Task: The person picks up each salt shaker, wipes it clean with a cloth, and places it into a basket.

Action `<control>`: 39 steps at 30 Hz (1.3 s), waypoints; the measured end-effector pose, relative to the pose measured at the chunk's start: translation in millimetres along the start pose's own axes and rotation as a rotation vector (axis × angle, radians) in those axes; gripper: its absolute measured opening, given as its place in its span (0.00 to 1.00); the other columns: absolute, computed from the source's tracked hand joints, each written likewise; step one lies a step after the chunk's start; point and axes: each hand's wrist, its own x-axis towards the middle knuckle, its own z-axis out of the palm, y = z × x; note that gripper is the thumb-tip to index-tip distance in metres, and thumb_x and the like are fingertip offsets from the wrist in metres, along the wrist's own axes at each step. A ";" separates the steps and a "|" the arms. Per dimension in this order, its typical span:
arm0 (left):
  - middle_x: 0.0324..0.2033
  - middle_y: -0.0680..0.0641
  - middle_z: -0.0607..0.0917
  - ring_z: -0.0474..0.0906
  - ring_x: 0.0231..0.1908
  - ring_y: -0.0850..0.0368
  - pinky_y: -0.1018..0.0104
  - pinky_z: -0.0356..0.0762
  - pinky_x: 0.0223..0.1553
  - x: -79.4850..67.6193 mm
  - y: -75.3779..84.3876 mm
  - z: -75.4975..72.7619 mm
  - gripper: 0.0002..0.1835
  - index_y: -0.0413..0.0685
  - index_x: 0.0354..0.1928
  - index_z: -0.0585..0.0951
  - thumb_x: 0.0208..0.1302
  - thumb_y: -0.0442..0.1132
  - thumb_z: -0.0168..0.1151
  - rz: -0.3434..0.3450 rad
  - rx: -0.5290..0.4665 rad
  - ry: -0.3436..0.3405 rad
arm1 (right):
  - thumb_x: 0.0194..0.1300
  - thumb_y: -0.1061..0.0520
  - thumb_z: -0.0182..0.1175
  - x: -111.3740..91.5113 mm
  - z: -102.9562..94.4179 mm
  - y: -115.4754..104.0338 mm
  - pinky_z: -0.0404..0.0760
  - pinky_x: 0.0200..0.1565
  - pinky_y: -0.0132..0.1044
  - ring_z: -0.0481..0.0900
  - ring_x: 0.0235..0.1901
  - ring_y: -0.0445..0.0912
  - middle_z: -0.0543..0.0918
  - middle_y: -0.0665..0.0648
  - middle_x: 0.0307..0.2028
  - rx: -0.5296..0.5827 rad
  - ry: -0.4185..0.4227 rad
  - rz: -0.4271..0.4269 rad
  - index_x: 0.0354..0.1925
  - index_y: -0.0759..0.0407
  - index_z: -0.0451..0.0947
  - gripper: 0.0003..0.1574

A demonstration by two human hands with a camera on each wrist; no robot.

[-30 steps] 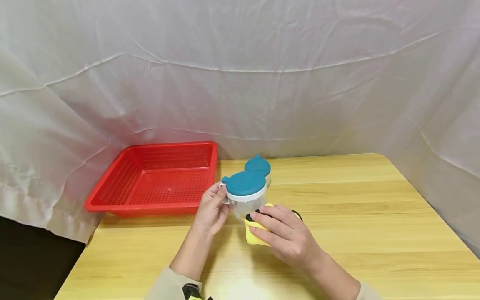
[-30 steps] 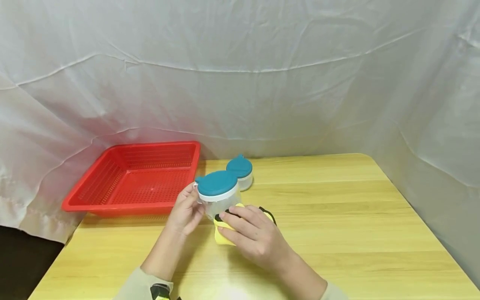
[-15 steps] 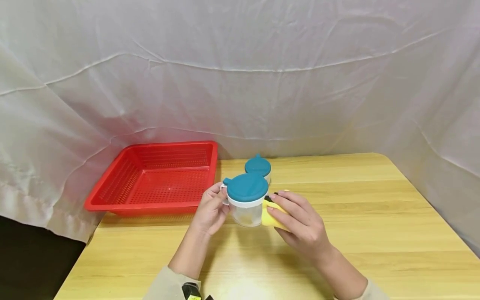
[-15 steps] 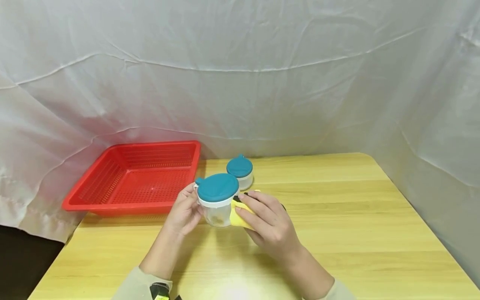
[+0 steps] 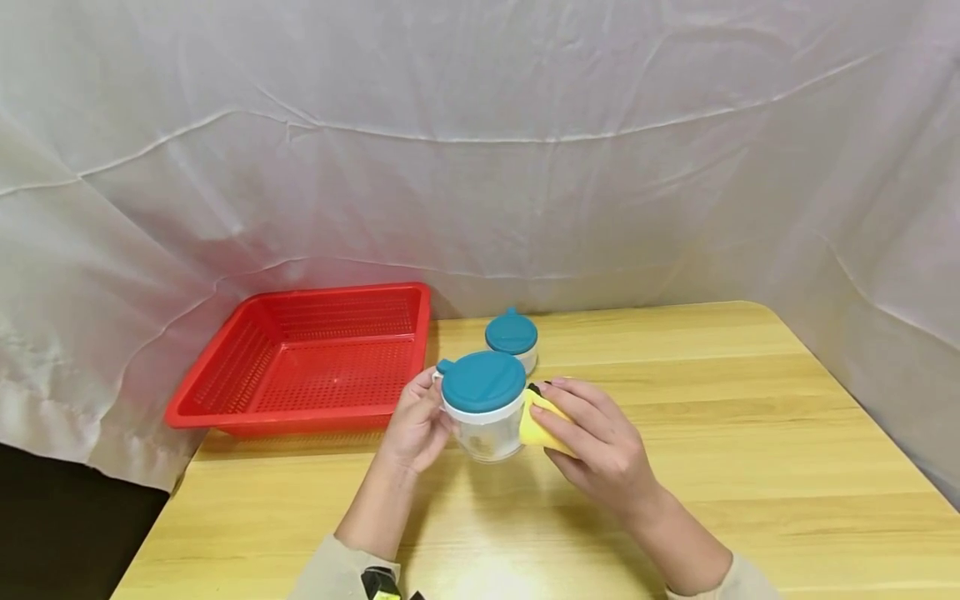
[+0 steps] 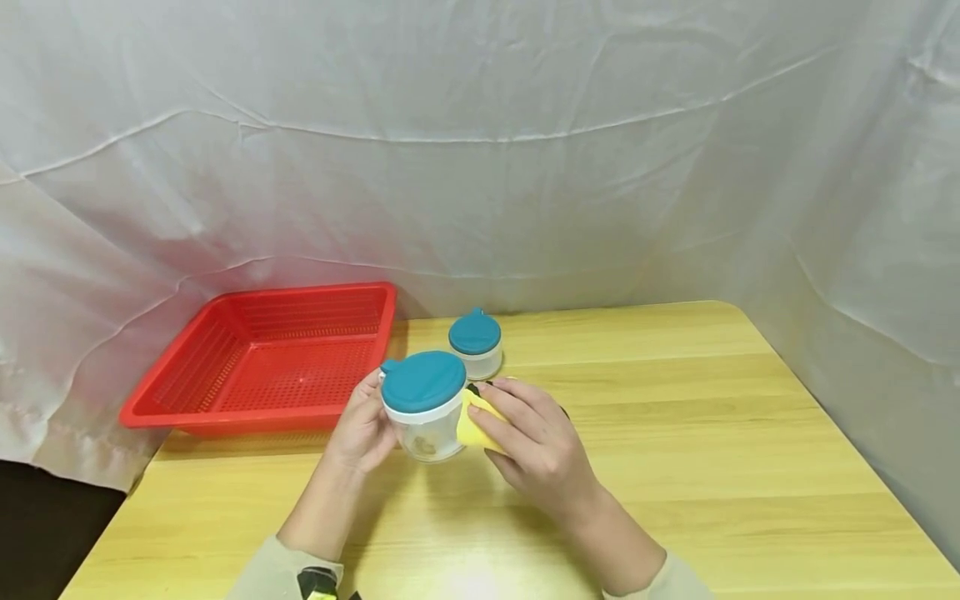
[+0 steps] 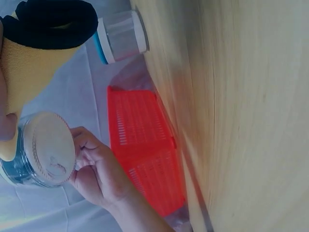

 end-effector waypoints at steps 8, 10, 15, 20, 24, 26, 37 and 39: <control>0.33 0.56 0.88 0.82 0.34 0.66 0.76 0.80 0.37 -0.2 3.9 -1.1 0.08 0.51 0.43 0.85 0.70 0.38 0.57 0.003 0.016 0.017 | 0.71 0.61 0.54 -11.2 -2.7 6.4 0.80 0.57 0.39 0.82 0.44 0.60 0.86 0.65 0.44 -0.073 -0.111 0.058 0.42 0.66 0.85 0.14; 0.34 0.56 0.88 0.82 0.35 0.66 0.76 0.80 0.39 -0.3 4.3 -1.3 0.08 0.52 0.43 0.86 0.70 0.38 0.58 0.001 0.028 0.015 | 0.71 0.60 0.52 -12.6 -3.5 7.2 0.79 0.58 0.38 0.82 0.45 0.59 0.86 0.64 0.45 -0.083 -0.134 0.091 0.43 0.65 0.85 0.15; 0.35 0.56 0.88 0.82 0.35 0.66 0.75 0.81 0.40 -0.6 3.9 -1.4 0.08 0.52 0.44 0.86 0.69 0.39 0.59 -0.009 0.052 -0.005 | 0.71 0.58 0.53 -11.8 -5.6 6.4 0.77 0.60 0.35 0.81 0.46 0.59 0.85 0.63 0.47 -0.079 -0.152 0.165 0.45 0.65 0.85 0.16; 0.35 0.56 0.87 0.82 0.35 0.66 0.76 0.82 0.40 -1.2 2.8 0.3 0.08 0.51 0.44 0.86 0.69 0.38 0.59 -0.009 0.067 -0.009 | 0.67 0.59 0.55 -7.2 -8.2 2.8 0.76 0.62 0.33 0.81 0.46 0.59 0.85 0.64 0.47 -0.053 -0.125 0.213 0.46 0.65 0.85 0.16; 0.35 0.56 0.87 0.82 0.35 0.66 0.76 0.82 0.40 -0.8 2.1 2.0 0.08 0.51 0.44 0.86 0.68 0.38 0.60 -0.004 0.072 -0.002 | 0.65 0.60 0.55 -2.6 -9.2 -1.2 0.77 0.60 0.32 0.81 0.45 0.59 0.85 0.64 0.46 -0.047 -0.099 0.225 0.45 0.65 0.85 0.16; 0.35 0.56 0.88 0.82 0.35 0.66 0.76 0.82 0.39 -0.5 1.7 2.0 0.08 0.52 0.44 0.86 0.68 0.38 0.60 0.003 0.062 -0.006 | 0.65 0.60 0.55 -1.9 -8.5 -2.5 0.78 0.59 0.33 0.81 0.44 0.59 0.86 0.64 0.45 -0.044 -0.091 0.217 0.45 0.66 0.85 0.16; 0.35 0.55 0.87 0.82 0.35 0.66 0.77 0.81 0.39 -1.6 4.2 -2.9 0.10 0.51 0.45 0.86 0.70 0.37 0.56 0.052 0.007 -0.022 | 0.62 0.63 0.58 -11.0 -5.3 0.0 0.79 0.58 0.38 0.81 0.47 0.58 0.85 0.63 0.47 -0.026 -0.205 0.164 0.46 0.65 0.85 0.16; 0.35 0.55 0.87 0.82 0.34 0.66 0.77 0.81 0.38 -1.5 4.9 -3.2 0.09 0.51 0.45 0.86 0.70 0.37 0.57 0.054 0.007 -0.021 | 0.56 0.65 0.60 -12.4 -5.4 1.3 0.79 0.58 0.39 0.81 0.47 0.58 0.85 0.63 0.48 -0.027 -0.226 0.144 0.47 0.65 0.84 0.19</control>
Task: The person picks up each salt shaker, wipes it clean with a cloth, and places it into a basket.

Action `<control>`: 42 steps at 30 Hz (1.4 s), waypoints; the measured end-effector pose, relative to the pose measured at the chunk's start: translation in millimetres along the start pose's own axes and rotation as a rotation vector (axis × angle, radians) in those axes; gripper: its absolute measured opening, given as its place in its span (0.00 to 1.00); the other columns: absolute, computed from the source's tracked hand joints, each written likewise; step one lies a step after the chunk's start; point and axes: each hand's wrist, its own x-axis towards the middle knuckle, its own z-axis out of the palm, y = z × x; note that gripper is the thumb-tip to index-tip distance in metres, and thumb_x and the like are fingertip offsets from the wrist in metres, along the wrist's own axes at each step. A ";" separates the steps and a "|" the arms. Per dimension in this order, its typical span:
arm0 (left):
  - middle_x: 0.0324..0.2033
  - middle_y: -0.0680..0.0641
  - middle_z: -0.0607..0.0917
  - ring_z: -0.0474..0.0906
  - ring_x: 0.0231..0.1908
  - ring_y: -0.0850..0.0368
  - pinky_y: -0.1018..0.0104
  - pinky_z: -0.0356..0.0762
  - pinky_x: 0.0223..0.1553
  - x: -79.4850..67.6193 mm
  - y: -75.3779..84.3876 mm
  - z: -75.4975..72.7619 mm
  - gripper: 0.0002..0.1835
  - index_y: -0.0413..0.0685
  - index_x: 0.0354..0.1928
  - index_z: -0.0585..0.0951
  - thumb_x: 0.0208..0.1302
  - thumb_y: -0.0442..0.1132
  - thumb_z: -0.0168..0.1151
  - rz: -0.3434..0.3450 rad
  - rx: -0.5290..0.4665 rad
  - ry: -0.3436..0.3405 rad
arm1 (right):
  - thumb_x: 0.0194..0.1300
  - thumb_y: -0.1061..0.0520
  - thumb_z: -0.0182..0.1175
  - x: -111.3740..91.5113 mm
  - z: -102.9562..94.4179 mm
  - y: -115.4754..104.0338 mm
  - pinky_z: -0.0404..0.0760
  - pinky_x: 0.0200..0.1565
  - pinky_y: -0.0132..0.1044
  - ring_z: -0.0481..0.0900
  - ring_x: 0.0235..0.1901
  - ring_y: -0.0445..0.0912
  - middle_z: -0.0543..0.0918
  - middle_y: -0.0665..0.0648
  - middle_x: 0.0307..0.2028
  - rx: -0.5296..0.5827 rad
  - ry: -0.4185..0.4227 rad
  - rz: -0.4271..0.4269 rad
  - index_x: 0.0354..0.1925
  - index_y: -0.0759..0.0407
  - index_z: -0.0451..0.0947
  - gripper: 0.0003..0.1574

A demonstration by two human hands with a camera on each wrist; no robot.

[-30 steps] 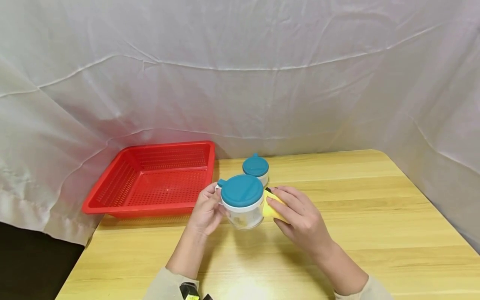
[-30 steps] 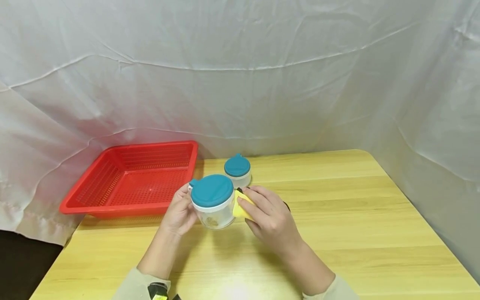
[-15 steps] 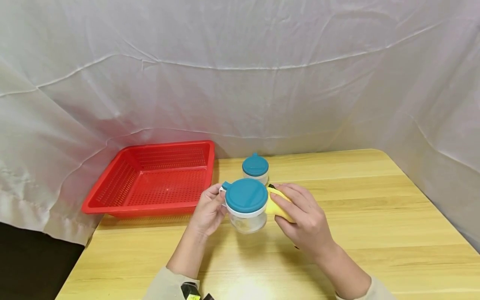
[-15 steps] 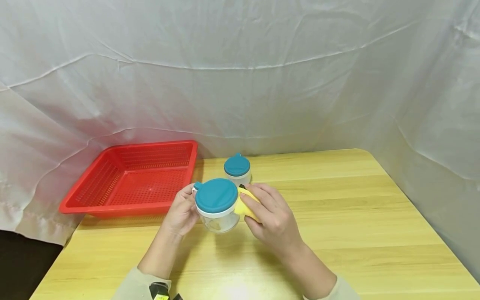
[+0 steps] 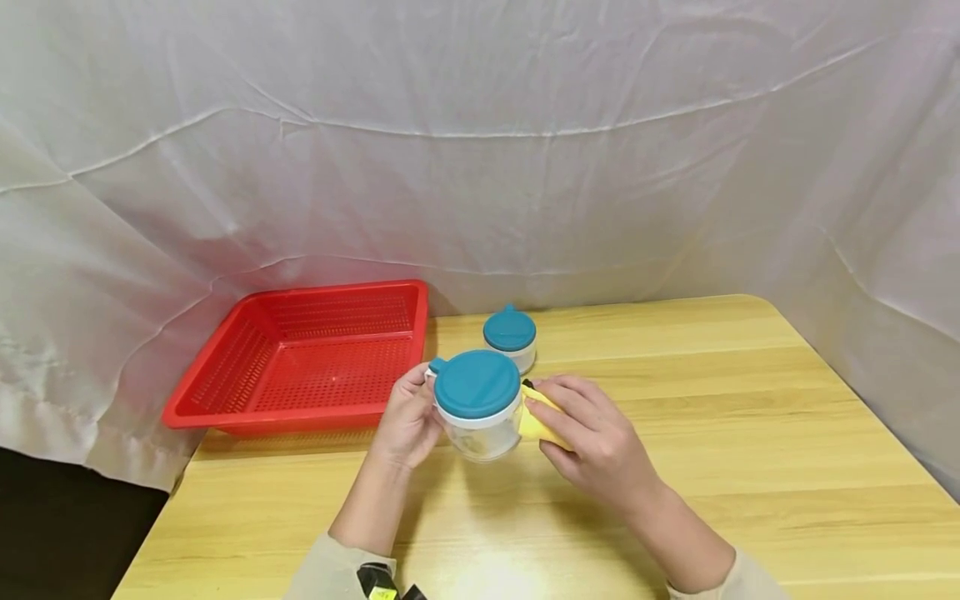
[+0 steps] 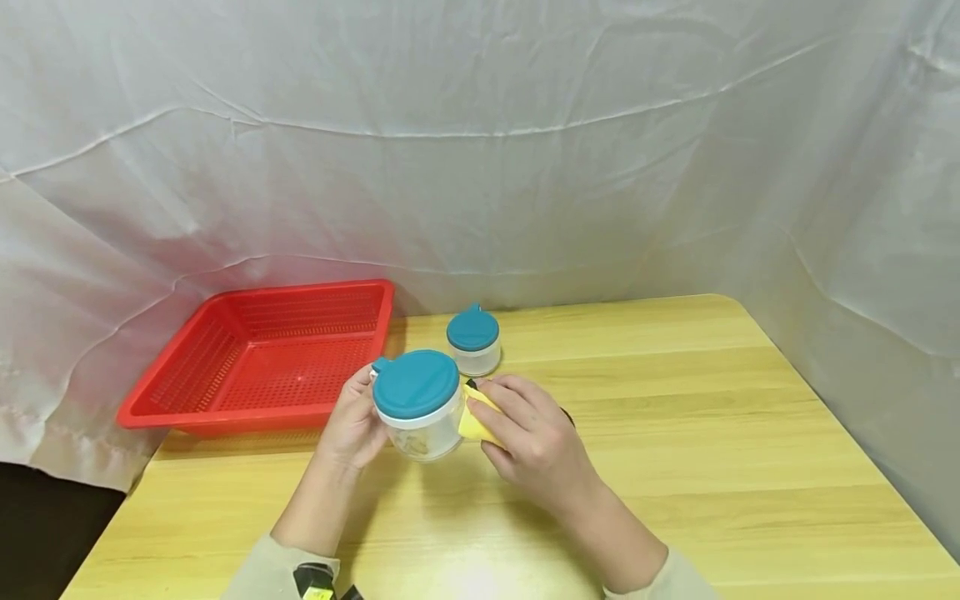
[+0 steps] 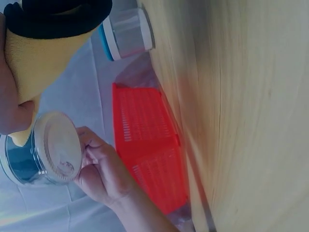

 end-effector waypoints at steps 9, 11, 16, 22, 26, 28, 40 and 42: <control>0.35 0.55 0.88 0.83 0.34 0.66 0.78 0.81 0.38 2.0 1.6 -1.3 0.09 0.51 0.45 0.86 0.69 0.36 0.58 0.001 -0.003 -0.013 | 0.45 0.65 0.65 -3.9 0.3 4.9 0.81 0.55 0.43 0.81 0.48 0.57 0.85 0.62 0.49 -0.042 -0.068 -0.044 0.47 0.63 0.84 0.25; 0.35 0.55 0.88 0.83 0.34 0.67 0.78 0.81 0.37 1.8 1.6 -1.8 0.09 0.51 0.45 0.86 0.69 0.37 0.58 -0.005 -0.003 -0.020 | 0.43 0.66 0.67 -5.0 0.3 5.7 0.81 0.54 0.43 0.81 0.49 0.57 0.85 0.61 0.50 -0.046 -0.083 -0.048 0.46 0.62 0.84 0.26; 0.35 0.56 0.87 0.82 0.34 0.67 0.78 0.80 0.36 1.0 1.6 -2.7 0.08 0.50 0.45 0.86 0.69 0.38 0.59 -0.041 0.023 -0.041 | 0.39 0.66 0.73 -7.2 -0.3 7.9 0.81 0.54 0.44 0.81 0.50 0.57 0.85 0.60 0.51 -0.062 -0.118 -0.032 0.46 0.61 0.84 0.29; 0.35 0.57 0.87 0.81 0.35 0.66 0.76 0.80 0.37 0.2 1.4 -1.8 0.09 0.51 0.44 0.86 0.65 0.42 0.63 -0.103 0.110 -0.078 | 0.35 0.67 0.77 -7.4 -2.6 9.2 0.83 0.52 0.45 0.80 0.50 0.56 0.85 0.60 0.50 -0.088 -0.129 0.011 0.47 0.61 0.84 0.33; 0.37 0.57 0.86 0.79 0.38 0.65 0.75 0.79 0.38 -0.1 -0.5 -0.9 0.08 0.52 0.44 0.87 0.65 0.42 0.64 -0.118 0.142 -0.131 | 0.39 0.68 0.71 -5.0 -4.1 9.0 0.82 0.52 0.43 0.80 0.50 0.57 0.84 0.62 0.50 -0.066 -0.076 0.040 0.48 0.63 0.84 0.30; 0.38 0.57 0.86 0.78 0.39 0.65 0.75 0.79 0.39 0.0 -1.8 -0.7 0.08 0.53 0.45 0.87 0.66 0.41 0.64 -0.116 0.148 -0.156 | 0.44 0.67 0.67 -3.7 -4.7 8.2 0.82 0.52 0.42 0.80 0.49 0.58 0.84 0.62 0.50 -0.054 -0.044 0.060 0.48 0.64 0.84 0.27; 0.39 0.57 0.85 0.78 0.37 0.66 0.76 0.79 0.37 -1.5 -2.6 -3.1 0.09 0.52 0.45 0.86 0.66 0.42 0.64 -0.101 0.128 -0.171 | 0.48 0.65 0.65 1.8 -8.7 4.5 0.81 0.54 0.42 0.81 0.49 0.57 0.85 0.62 0.49 -0.018 -0.041 0.057 0.48 0.63 0.84 0.25; 0.39 0.57 0.85 0.78 0.36 0.66 0.77 0.79 0.36 -1.8 -1.7 -3.8 0.09 0.52 0.44 0.87 0.65 0.43 0.64 -0.103 0.113 -0.182 | 0.45 0.66 0.66 2.8 -9.0 5.5 0.81 0.54 0.43 0.81 0.49 0.57 0.85 0.61 0.49 0.014 -0.074 0.002 0.48 0.62 0.84 0.26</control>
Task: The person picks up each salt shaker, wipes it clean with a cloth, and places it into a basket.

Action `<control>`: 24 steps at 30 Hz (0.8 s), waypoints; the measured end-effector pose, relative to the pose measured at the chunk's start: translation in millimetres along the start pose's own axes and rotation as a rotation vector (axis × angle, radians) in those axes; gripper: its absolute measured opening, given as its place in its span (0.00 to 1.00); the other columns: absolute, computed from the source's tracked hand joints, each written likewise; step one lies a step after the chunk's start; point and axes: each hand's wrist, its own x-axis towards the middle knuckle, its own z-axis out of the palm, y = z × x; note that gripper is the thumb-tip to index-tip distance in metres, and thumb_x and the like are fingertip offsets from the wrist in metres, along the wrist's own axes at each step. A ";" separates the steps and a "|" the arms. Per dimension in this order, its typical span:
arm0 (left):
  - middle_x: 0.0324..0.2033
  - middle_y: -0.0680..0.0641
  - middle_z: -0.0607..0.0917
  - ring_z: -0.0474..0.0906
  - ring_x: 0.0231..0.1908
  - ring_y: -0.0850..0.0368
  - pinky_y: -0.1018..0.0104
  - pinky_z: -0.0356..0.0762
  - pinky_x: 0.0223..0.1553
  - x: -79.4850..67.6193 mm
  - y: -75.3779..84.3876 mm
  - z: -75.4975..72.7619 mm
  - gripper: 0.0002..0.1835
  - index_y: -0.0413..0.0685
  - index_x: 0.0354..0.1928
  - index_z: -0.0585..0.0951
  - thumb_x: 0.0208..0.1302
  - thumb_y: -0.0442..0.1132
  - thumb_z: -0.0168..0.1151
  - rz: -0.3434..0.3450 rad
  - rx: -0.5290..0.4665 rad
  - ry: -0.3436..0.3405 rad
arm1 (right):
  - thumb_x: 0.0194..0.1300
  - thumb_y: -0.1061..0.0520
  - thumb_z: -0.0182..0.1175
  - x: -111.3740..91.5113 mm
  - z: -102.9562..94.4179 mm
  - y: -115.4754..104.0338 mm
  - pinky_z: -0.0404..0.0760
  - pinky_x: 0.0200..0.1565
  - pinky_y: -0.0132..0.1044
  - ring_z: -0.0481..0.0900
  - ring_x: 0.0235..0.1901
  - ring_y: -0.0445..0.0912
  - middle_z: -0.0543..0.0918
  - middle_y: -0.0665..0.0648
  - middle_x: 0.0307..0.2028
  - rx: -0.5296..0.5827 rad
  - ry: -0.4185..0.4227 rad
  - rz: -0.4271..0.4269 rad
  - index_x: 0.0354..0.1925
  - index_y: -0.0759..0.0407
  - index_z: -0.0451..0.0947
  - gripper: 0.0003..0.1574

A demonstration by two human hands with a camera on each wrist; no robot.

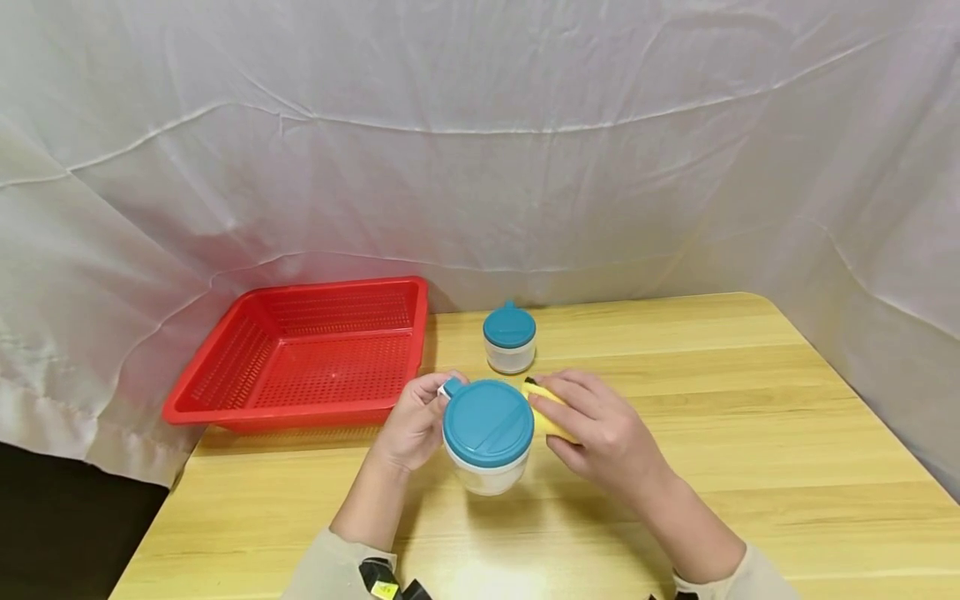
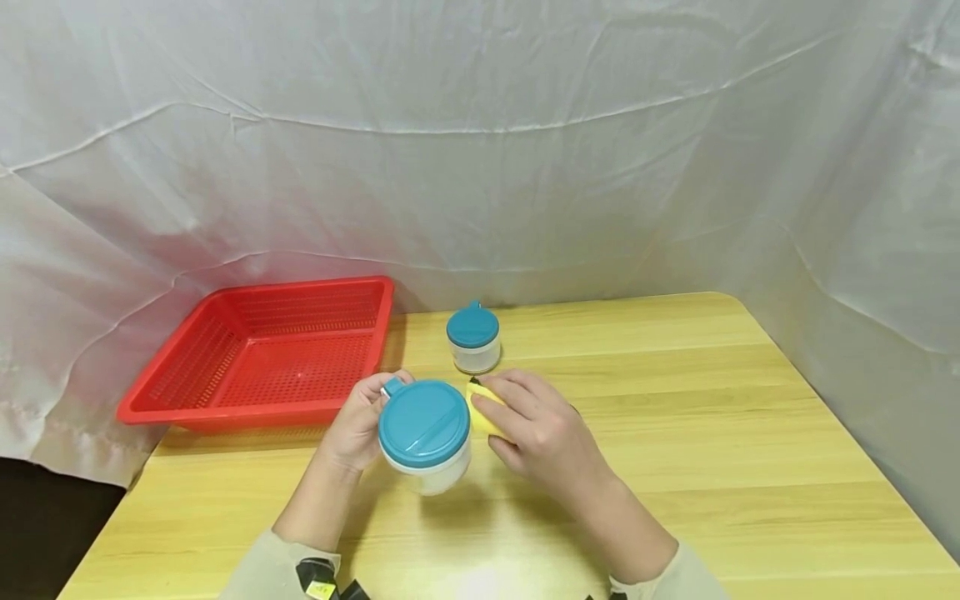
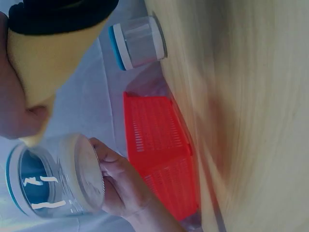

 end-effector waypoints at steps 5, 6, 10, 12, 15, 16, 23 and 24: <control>0.40 0.56 0.83 0.78 0.37 0.65 0.76 0.79 0.36 -2.0 1.9 -2.7 0.08 0.52 0.42 0.87 0.66 0.44 0.63 -0.002 -0.033 -0.078 | 0.61 0.62 0.61 3.8 1.4 -0.6 0.83 0.51 0.44 0.82 0.47 0.56 0.86 0.61 0.48 0.041 -0.033 -0.120 0.45 0.61 0.85 0.14; 0.40 0.56 0.83 0.78 0.38 0.64 0.75 0.79 0.37 -2.6 1.7 -3.6 0.08 0.52 0.42 0.87 0.66 0.44 0.63 -0.006 -0.037 -0.089 | 0.64 0.60 0.59 4.2 1.8 -0.9 0.83 0.51 0.44 0.82 0.47 0.56 0.86 0.60 0.48 0.042 -0.035 -0.133 0.45 0.61 0.85 0.12; 0.40 0.56 0.83 0.78 0.39 0.64 0.75 0.79 0.38 -3.8 -1.0 -6.7 0.09 0.52 0.43 0.87 0.66 0.44 0.63 -0.027 -0.038 -0.135 | 0.68 0.58 0.57 4.9 1.4 -2.8 0.83 0.52 0.44 0.82 0.47 0.56 0.86 0.61 0.48 0.054 -0.026 -0.146 0.45 0.61 0.85 0.13; 0.40 0.56 0.83 0.79 0.40 0.64 0.75 0.79 0.39 -4.2 -3.0 -7.2 0.09 0.52 0.44 0.87 0.66 0.44 0.63 -0.036 -0.031 -0.147 | 0.65 0.61 0.59 5.1 0.5 -2.9 0.83 0.53 0.43 0.82 0.48 0.57 0.85 0.61 0.48 0.071 -0.018 -0.139 0.46 0.61 0.85 0.13; 0.41 0.56 0.83 0.79 0.40 0.64 0.75 0.79 0.40 -4.3 -5.8 -6.5 0.10 0.52 0.45 0.86 0.67 0.45 0.62 -0.048 -0.030 -0.162 | 0.58 0.65 0.59 6.4 -1.0 -3.6 0.82 0.54 0.42 0.82 0.47 0.58 0.85 0.61 0.48 0.099 -0.002 -0.130 0.47 0.61 0.84 0.17; 0.41 0.56 0.83 0.79 0.40 0.64 0.75 0.79 0.40 -4.3 -6.7 -6.1 0.10 0.52 0.45 0.86 0.68 0.44 0.61 -0.053 -0.037 -0.165 | 0.56 0.66 0.60 6.8 -1.5 -3.8 0.82 0.55 0.42 0.82 0.47 0.58 0.86 0.61 0.48 0.107 0.001 -0.129 0.47 0.61 0.84 0.19; 0.41 0.55 0.83 0.78 0.41 0.63 0.73 0.80 0.43 -4.0 -15.3 -3.0 0.10 0.49 0.46 0.84 0.73 0.42 0.54 -0.077 -0.130 -0.153 | 0.50 0.65 0.65 4.8 -3.1 -3.9 0.79 0.58 0.38 0.81 0.49 0.57 0.85 0.62 0.49 0.112 -0.005 -0.082 0.49 0.60 0.84 0.24; 0.41 0.55 0.83 0.79 0.41 0.63 0.73 0.80 0.43 -3.8 -16.9 -2.5 0.11 0.48 0.47 0.83 0.73 0.41 0.53 -0.080 -0.143 -0.147 | 0.50 0.65 0.65 3.8 -2.8 -3.0 0.79 0.59 0.38 0.81 0.49 0.57 0.85 0.61 0.49 0.108 -0.012 -0.070 0.49 0.60 0.84 0.24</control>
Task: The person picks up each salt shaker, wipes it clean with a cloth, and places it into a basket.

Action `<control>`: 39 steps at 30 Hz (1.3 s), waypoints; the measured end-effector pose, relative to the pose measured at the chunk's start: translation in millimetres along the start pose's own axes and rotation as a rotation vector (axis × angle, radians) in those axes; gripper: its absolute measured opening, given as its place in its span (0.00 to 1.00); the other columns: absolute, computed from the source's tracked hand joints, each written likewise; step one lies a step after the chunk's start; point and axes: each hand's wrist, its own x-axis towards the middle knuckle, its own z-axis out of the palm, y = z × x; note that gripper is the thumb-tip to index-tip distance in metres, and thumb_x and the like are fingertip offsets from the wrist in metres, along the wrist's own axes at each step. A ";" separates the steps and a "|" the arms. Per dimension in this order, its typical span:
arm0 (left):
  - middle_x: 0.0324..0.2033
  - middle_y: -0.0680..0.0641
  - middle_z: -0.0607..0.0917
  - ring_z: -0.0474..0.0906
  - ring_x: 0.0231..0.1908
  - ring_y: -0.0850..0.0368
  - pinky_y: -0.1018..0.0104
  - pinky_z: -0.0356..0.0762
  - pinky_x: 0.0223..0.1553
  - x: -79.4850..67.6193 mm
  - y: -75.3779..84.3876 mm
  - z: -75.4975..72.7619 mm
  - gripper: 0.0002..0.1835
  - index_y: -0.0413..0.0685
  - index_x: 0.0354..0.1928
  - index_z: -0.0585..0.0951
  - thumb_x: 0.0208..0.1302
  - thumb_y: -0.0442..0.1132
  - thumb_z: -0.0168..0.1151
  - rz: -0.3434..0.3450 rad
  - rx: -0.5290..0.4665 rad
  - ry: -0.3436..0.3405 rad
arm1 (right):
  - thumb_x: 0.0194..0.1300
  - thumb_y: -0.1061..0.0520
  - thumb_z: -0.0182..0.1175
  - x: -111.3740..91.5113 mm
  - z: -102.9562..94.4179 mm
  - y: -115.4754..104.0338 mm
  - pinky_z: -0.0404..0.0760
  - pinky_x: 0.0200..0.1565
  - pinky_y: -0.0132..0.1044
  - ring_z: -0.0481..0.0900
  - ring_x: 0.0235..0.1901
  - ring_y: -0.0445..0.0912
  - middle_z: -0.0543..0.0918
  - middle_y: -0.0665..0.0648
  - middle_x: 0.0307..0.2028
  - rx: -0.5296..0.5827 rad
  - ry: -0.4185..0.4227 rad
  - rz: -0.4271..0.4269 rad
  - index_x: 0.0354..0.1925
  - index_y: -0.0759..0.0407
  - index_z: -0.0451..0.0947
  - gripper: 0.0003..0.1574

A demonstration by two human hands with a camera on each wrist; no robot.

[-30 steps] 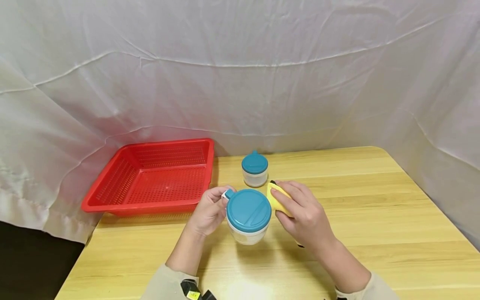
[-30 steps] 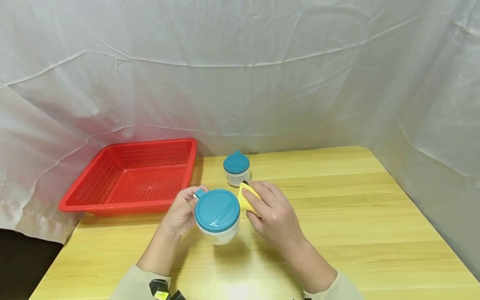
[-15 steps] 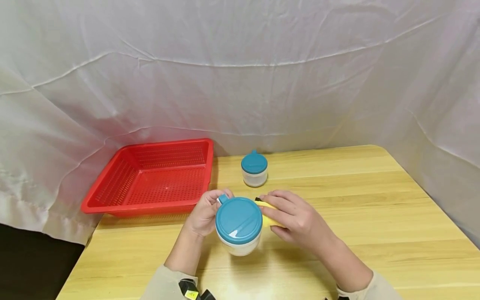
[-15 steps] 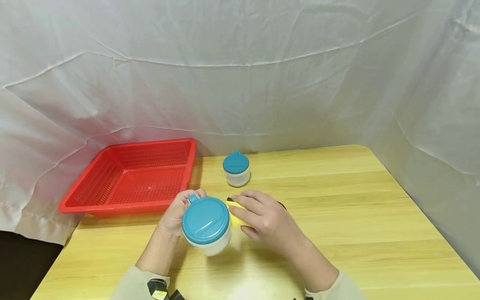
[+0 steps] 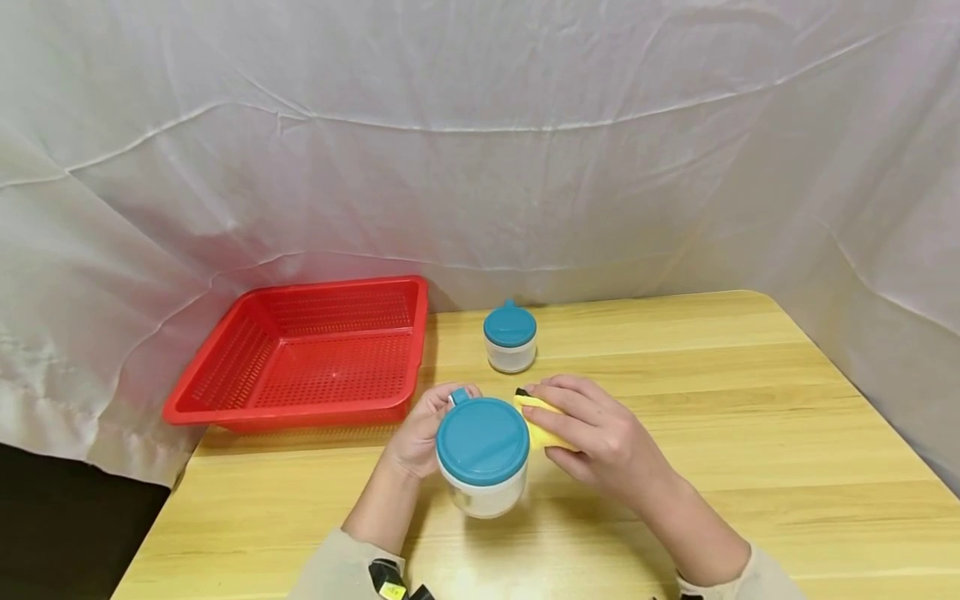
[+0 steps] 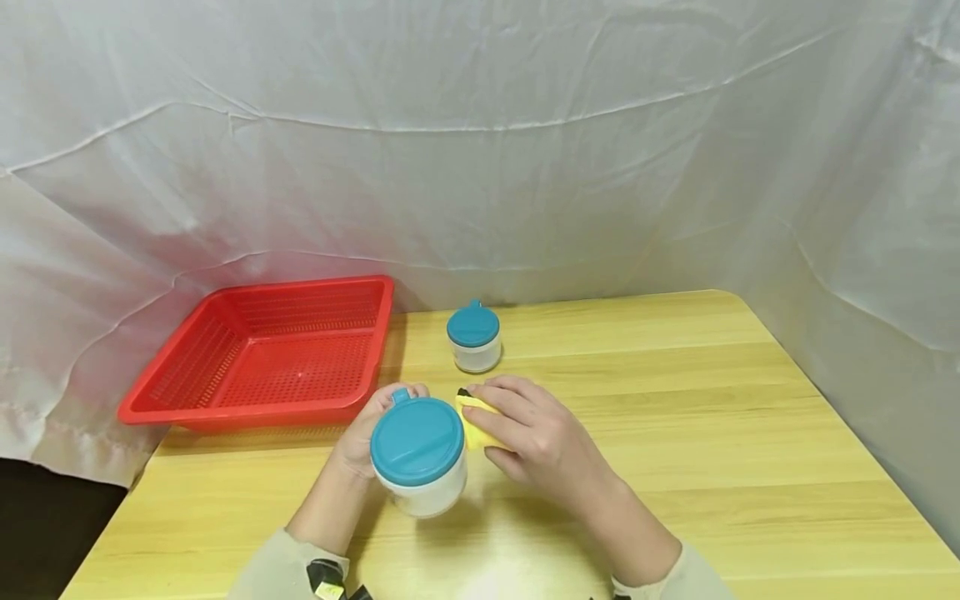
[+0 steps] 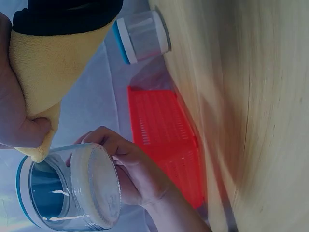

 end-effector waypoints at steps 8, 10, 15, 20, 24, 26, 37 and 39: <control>0.42 0.54 0.83 0.79 0.39 0.64 0.75 0.80 0.43 5.4 -12.4 0.9 0.17 0.45 0.50 0.79 0.77 0.31 0.39 0.014 -0.037 0.094 | 0.42 0.66 0.68 -13.8 4.0 16.4 0.81 0.55 0.40 0.81 0.49 0.57 0.85 0.61 0.50 -0.042 -0.038 0.042 0.49 0.60 0.84 0.29; 0.41 0.54 0.84 0.79 0.38 0.65 0.76 0.80 0.42 10.0 -16.2 -1.0 0.18 0.45 0.51 0.79 0.77 0.30 0.37 0.021 -0.035 0.116 | 0.41 0.67 0.70 -18.6 4.3 20.6 0.80 0.55 0.39 0.80 0.50 0.57 0.84 0.61 0.50 -0.058 -0.057 0.066 0.49 0.60 0.84 0.30; 0.37 0.56 0.84 0.79 0.36 0.66 0.77 0.80 0.40 23.8 -25.9 -8.2 0.18 0.46 0.48 0.80 0.76 0.30 0.37 0.027 -0.029 0.171 | 0.40 0.65 0.74 -30.3 5.1 28.0 0.81 0.55 0.40 0.79 0.52 0.56 0.84 0.60 0.51 -0.083 -0.106 0.143 0.49 0.59 0.84 0.32; 0.34 0.57 0.83 0.79 0.34 0.67 0.78 0.79 0.39 32.7 -31.3 -10.4 0.18 0.47 0.46 0.80 0.75 0.30 0.39 0.030 -0.042 0.238 | 0.42 0.62 0.77 -40.4 5.0 29.7 0.82 0.52 0.42 0.79 0.53 0.55 0.84 0.58 0.52 -0.078 -0.149 0.198 0.49 0.59 0.84 0.31; 0.33 0.57 0.83 0.79 0.33 0.66 0.77 0.79 0.38 36.7 -31.5 -7.0 0.17 0.48 0.45 0.81 0.75 0.30 0.40 0.046 -0.070 0.217 | 0.43 0.62 0.76 -42.2 0.8 28.5 0.82 0.53 0.39 0.79 0.53 0.54 0.84 0.58 0.52 -0.062 -0.152 0.190 0.49 0.58 0.84 0.30; 0.33 0.57 0.84 0.79 0.33 0.66 0.77 0.80 0.38 39.5 -30.6 -4.7 0.14 0.48 0.45 0.81 0.76 0.33 0.43 0.061 -0.080 0.182 | 0.46 0.63 0.73 -38.7 -2.3 29.4 0.82 0.52 0.39 0.80 0.52 0.54 0.84 0.58 0.52 -0.054 -0.120 0.167 0.49 0.59 0.84 0.28; 0.37 0.55 0.84 0.80 0.38 0.64 0.74 0.80 0.45 41.4 -41.0 3.8 0.18 0.47 0.47 0.80 0.76 0.30 0.37 0.043 -0.138 0.128 | 0.55 0.62 0.61 -17.2 -14.9 35.7 0.71 0.64 0.29 0.80 0.50 0.58 0.85 0.61 0.49 0.036 0.030 0.150 0.48 0.63 0.85 0.20; 0.38 0.55 0.84 0.81 0.39 0.64 0.74 0.81 0.46 42.0 -42.7 5.1 0.19 0.48 0.46 0.80 0.75 0.30 0.36 0.036 -0.130 0.164 | 0.56 0.61 0.61 -16.1 -15.4 35.0 0.71 0.64 0.28 0.80 0.50 0.57 0.85 0.61 0.48 0.038 0.030 0.159 0.48 0.63 0.85 0.20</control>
